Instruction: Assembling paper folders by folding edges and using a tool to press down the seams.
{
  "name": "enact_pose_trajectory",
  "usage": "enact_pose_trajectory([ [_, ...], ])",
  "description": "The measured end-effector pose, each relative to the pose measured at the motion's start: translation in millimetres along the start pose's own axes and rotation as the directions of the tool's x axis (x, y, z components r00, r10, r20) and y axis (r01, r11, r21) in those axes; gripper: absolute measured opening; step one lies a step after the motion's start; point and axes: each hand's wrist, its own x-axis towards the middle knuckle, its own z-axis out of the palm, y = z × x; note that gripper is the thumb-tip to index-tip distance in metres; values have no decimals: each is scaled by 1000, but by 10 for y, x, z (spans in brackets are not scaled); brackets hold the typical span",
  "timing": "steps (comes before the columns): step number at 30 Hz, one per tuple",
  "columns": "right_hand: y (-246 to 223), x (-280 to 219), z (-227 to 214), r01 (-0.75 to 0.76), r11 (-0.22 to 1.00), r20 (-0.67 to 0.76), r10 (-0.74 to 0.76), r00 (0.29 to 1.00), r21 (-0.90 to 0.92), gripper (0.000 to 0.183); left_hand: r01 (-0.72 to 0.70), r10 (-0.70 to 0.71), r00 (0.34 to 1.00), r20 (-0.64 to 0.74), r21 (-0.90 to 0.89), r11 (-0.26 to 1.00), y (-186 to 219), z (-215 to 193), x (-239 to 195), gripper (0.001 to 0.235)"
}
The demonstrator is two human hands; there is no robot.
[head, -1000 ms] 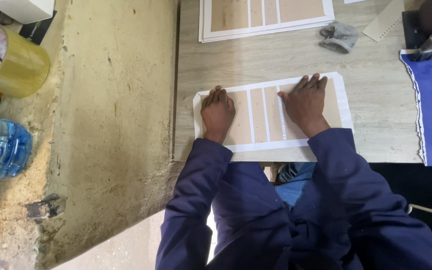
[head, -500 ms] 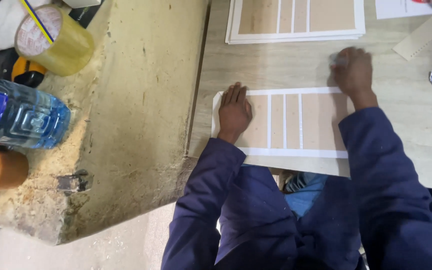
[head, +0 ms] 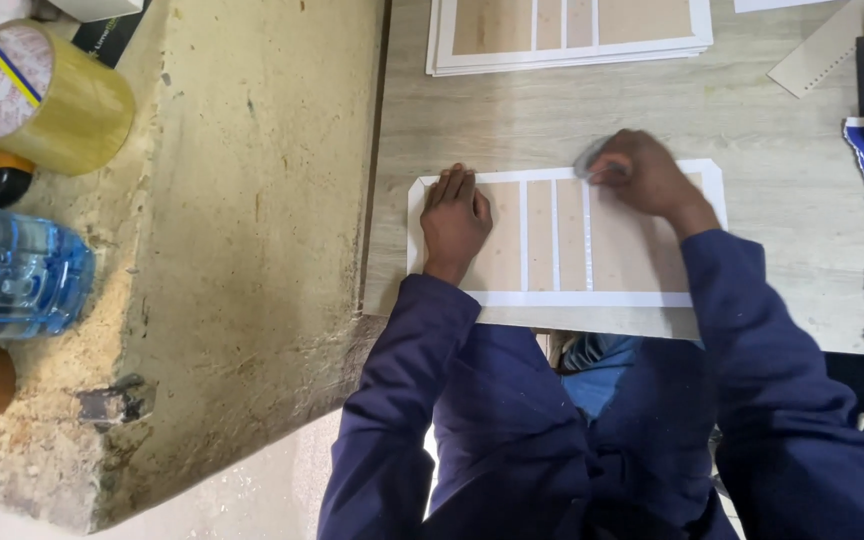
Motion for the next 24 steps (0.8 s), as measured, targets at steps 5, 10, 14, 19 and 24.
enact_pose_trajectory([
  [5, -659, -44, -33, -43, 983, 144, 17, 989, 176, 6, 38, -40, 999, 19, 88, 995, 9, -55, -43, 32],
  [10, 637, -347, -470, -86, 991, 50, 91, 995, -107, 17, 41, -38, 998, -42, 68, 997, 9, -36, 11, 28],
  [14, 719, -460, -721, -360, 920, 5, 365, 931, -158, 21, 34, -30, 998, -58, 76, 997, 13, 11, -11, 26],
  [19, 212, -45, -297, -248, 959, 52, 257, 965, -135, 10, 20, -14, 998, -57, 96, 995, 11, 40, -13, 25],
  [24, -663, 616, 486, -44, 999, 78, 42, 996, 16, 3, 12, -5, 998, -68, 106, 994, 21, 7, 4, 25],
])
